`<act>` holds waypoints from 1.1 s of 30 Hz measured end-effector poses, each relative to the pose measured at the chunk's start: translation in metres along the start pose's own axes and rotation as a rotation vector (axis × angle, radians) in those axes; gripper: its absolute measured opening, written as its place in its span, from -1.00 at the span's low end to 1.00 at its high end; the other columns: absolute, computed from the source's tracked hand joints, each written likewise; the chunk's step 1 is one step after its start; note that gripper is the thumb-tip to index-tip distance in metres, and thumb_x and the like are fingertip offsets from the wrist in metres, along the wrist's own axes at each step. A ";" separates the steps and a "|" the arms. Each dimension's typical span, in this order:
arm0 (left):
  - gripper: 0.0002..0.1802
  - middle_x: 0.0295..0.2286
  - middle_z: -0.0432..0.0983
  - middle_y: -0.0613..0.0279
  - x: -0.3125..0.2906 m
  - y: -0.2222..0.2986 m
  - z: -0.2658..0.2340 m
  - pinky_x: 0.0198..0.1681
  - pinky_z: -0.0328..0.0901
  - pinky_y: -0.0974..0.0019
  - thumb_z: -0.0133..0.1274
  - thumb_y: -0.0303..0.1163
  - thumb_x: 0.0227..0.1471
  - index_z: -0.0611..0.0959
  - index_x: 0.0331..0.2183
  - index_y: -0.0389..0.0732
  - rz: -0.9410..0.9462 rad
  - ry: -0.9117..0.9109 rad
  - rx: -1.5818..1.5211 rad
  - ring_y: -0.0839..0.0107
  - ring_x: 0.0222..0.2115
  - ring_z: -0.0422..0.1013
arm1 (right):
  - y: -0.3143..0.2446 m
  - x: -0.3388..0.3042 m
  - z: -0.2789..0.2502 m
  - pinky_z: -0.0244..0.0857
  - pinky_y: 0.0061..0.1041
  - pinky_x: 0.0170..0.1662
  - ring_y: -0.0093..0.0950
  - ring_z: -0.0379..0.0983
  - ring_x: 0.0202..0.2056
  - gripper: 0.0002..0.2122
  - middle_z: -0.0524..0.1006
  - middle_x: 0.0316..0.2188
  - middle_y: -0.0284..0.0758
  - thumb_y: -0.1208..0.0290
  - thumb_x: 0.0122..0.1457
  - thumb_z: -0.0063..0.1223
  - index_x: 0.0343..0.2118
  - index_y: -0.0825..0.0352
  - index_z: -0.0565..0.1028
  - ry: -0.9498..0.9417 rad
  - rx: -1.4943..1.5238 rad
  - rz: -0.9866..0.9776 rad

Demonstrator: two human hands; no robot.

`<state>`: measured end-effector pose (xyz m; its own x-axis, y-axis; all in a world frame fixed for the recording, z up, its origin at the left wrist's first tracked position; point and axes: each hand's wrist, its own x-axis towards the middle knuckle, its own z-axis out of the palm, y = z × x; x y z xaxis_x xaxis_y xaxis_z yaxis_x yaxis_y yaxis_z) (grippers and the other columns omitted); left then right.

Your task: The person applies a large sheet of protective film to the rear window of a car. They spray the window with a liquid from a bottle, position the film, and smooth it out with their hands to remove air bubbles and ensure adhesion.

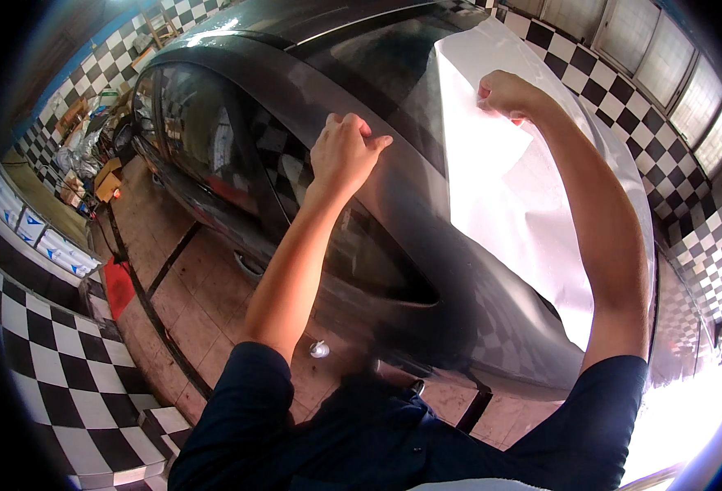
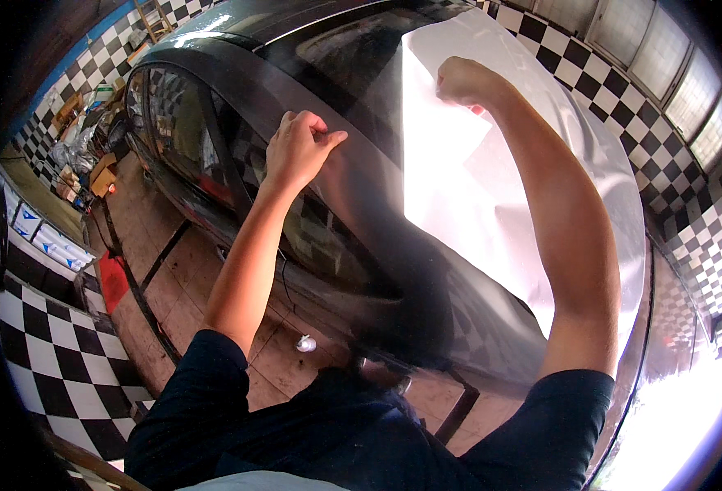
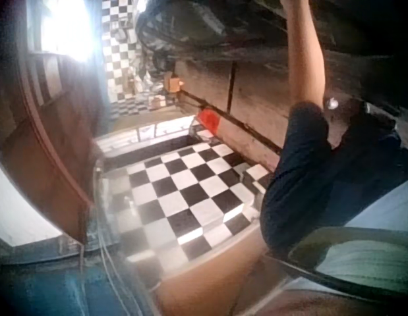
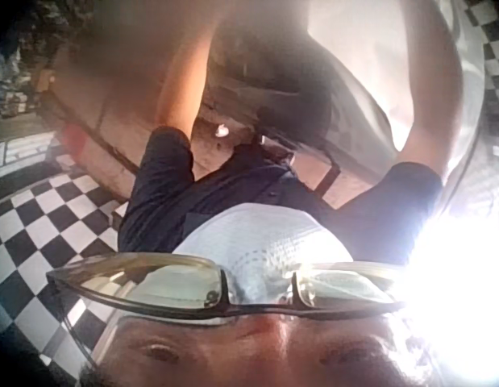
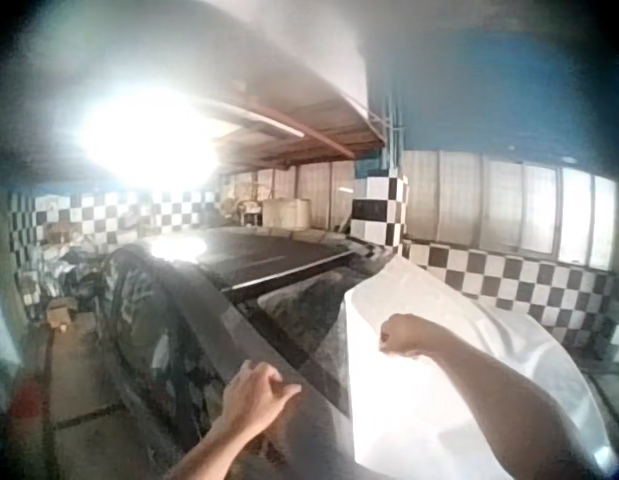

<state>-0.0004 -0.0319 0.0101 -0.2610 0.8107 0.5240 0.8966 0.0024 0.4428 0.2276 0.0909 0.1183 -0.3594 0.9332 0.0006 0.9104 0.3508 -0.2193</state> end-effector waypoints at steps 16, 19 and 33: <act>-0.62 -0.34 0.43 0.11 -0.023 0.018 0.013 -0.25 0.34 0.16 0.20 -0.20 -0.08 0.50 -0.29 -0.25 -0.058 0.116 -0.018 0.13 -0.31 0.43 | -0.003 -0.018 0.035 0.30 -0.17 -0.12 -0.12 0.47 -0.19 -0.70 0.53 -0.28 -0.02 0.32 0.20 -0.30 -0.15 0.40 0.40 0.312 -0.072 0.092; -0.62 -0.39 0.46 0.09 -0.019 0.014 0.017 -0.24 0.33 0.18 0.22 -0.22 -0.10 0.51 -0.30 -0.26 -0.044 0.137 -0.052 0.10 -0.33 0.43 | -0.001 -0.021 0.031 0.34 -0.19 -0.15 -0.14 0.50 -0.23 -0.72 0.54 -0.30 -0.01 0.37 0.17 -0.27 -0.18 0.44 0.41 0.320 -0.071 0.050; -0.73 -0.61 0.51 0.31 0.015 0.012 0.007 -0.65 0.21 0.53 0.15 -0.26 -0.02 0.62 -0.42 -0.30 -0.198 -0.278 -0.521 0.58 -0.64 0.42 | 0.003 -0.016 0.032 0.35 -0.21 -0.17 -0.15 0.50 -0.27 -0.67 0.55 -0.37 -0.05 0.17 0.23 -0.19 -0.27 0.36 0.49 0.404 0.048 -0.025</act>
<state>0.0089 -0.0157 0.0182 -0.2386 0.9463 0.2179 0.5305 -0.0610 0.8455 0.2292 0.0745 0.0868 -0.2630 0.8834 0.3879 0.8884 0.3785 -0.2596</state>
